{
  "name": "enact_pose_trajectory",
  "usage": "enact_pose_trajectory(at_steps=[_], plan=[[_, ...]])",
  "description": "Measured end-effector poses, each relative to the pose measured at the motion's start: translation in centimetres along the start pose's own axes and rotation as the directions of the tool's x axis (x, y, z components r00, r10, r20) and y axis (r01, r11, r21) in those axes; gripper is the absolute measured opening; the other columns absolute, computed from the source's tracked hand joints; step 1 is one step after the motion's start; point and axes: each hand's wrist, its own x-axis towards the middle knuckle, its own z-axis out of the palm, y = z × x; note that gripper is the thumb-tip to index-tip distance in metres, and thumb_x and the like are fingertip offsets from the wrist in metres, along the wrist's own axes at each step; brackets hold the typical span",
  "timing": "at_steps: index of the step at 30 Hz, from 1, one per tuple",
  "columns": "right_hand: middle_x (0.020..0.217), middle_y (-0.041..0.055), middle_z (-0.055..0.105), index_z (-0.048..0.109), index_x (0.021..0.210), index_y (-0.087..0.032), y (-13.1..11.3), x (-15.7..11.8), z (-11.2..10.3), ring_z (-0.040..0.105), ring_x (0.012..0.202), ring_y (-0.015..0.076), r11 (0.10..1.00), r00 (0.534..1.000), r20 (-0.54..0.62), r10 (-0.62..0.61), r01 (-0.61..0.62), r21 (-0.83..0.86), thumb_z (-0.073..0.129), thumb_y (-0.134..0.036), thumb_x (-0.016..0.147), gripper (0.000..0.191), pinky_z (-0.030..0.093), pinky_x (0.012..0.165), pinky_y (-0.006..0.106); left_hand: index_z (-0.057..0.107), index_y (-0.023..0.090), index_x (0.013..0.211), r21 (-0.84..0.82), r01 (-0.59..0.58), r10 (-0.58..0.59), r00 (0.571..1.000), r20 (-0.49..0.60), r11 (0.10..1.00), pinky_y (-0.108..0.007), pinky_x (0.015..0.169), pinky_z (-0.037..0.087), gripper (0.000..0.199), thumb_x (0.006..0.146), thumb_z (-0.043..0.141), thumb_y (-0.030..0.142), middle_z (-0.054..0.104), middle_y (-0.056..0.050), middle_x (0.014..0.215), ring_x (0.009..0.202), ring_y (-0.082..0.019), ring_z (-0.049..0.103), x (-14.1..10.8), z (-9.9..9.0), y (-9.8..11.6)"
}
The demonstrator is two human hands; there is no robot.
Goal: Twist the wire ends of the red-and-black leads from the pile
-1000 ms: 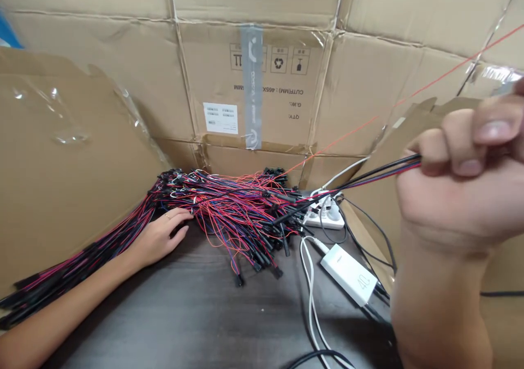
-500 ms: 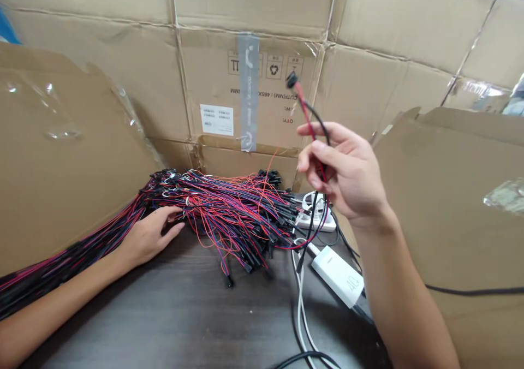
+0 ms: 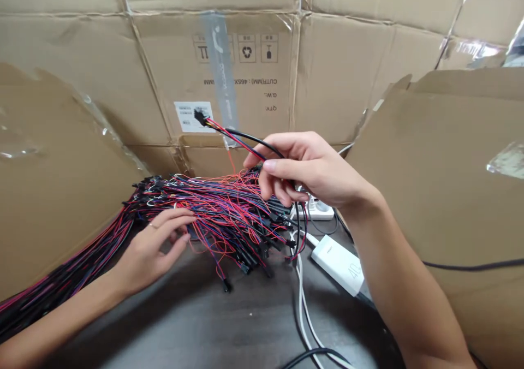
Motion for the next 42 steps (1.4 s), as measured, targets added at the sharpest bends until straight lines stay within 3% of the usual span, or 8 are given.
enact_pose_trajectory(at_steps=[3,6,10,16,19,27,35,42], plan=[[0.065,0.0026,0.065,0.062,0.099,-0.01,0.2,0.0,0.2,0.053,0.042,0.0042,0.999,0.998,0.056,0.005,-0.008,0.049,0.057,-0.018,0.089,0.013,0.027,0.032,0.014,0.043,0.023,0.131,-0.059,-0.056,0.066,0.983,0.171,0.997,-0.025,0.067,0.056,0.041,0.091,0.047,0.017,0.048,-0.01,0.137,0.078,-0.012,0.065,1.7,0.7,1.9],[0.065,0.0023,0.065,0.06,0.102,-0.009,0.8,0.2,0.7,0.053,0.042,0.004,0.996,0.992,0.112,0.055,-0.063,0.068,0.054,-0.017,0.091,0.014,0.028,0.031,0.013,0.028,0.025,0.143,-0.155,-0.066,0.108,0.954,0.281,0.986,-0.027,0.077,0.057,0.055,0.092,0.047,0.017,0.044,-0.01,0.143,0.091,-0.014,0.065,2.8,1.5,2.6],[0.065,0.0024,0.065,0.059,0.103,-0.009,1.6,0.5,1.3,0.054,0.043,0.0041,0.991,0.986,0.115,0.117,-0.124,0.056,0.052,-0.016,0.092,0.015,0.029,0.031,0.012,0.037,0.021,0.136,-0.249,-0.058,0.132,0.948,0.291,0.967,-0.032,0.092,0.052,0.044,0.093,0.046,0.017,0.054,-0.009,0.129,0.11,-0.018,0.059,3.4,2.1,2.3],[0.064,0.0027,0.065,0.061,0.101,-0.01,1.3,0.3,1.4,0.054,0.043,0.0048,0.99,0.99,0.04,0.137,-0.138,0.011,0.054,-0.017,0.091,0.014,0.028,0.031,0.014,0.045,0.02,0.129,-0.156,0.007,0.043,0.95,0.309,0.988,-0.036,0.083,0.055,0.037,0.092,0.046,0.019,0.051,-0.011,0.128,0.099,-0.019,0.064,3.0,2.7,1.6],[0.064,0.0029,0.065,0.062,0.098,-0.01,0.9,0.0,1.6,0.054,0.042,0.005,0.992,0.993,0.003,0.12,-0.12,-0.027,0.057,-0.019,0.09,0.013,0.029,0.031,0.015,0.041,0.021,0.134,-0.093,-0.095,0.118,0.949,0.292,0.991,-0.035,0.084,0.055,0.042,0.092,0.044,0.016,0.048,-0.012,0.135,0.104,-0.021,0.062,2.5,3.3,1.7],[0.064,0.0023,0.065,0.065,0.095,-0.012,0.1,-0.6,2.0,0.052,0.041,0.0052,0.994,0.994,-0.104,0.029,-0.039,-0.102,0.06,-0.023,0.088,0.014,0.03,0.031,0.017,0.058,0.017,0.096,-0.048,-0.193,0.196,0.978,0.068,0.98,-0.025,0.059,0.054,0.018,0.093,0.041,0.017,0.064,-0.007,0.1,0.073,-0.014,0.066,1.4,3.4,1.7],[0.06,0.0027,0.064,0.064,0.096,-0.012,0.0,-0.4,2.4,0.049,0.038,0.0058,0.998,0.984,-0.17,0.051,-0.056,-0.025,0.061,-0.021,0.086,0.013,0.026,0.029,0.016,0.059,0.014,0.093,-0.061,-0.415,0.402,0.902,-0.159,0.908,-0.023,0.061,0.052,0.013,0.086,0.051,0.007,0.069,-0.006,0.084,0.075,-0.014,0.067,1.5,2.4,1.4],[0.058,0.0007,0.062,0.06,0.107,-0.019,-0.8,-1.0,2.6,0.047,0.033,0.0074,0.994,0.988,-0.123,0.093,-0.085,0.071,0.063,-0.026,0.086,0.022,0.027,0.027,0.018,0.049,0.019,0.059,0.072,-0.444,0.448,0.893,-0.052,0.893,-0.026,0.043,0.035,0.027,0.085,0.049,0.014,0.052,0.002,0.052,0.042,-0.01,0.044,1.8,2.1,1.6]])
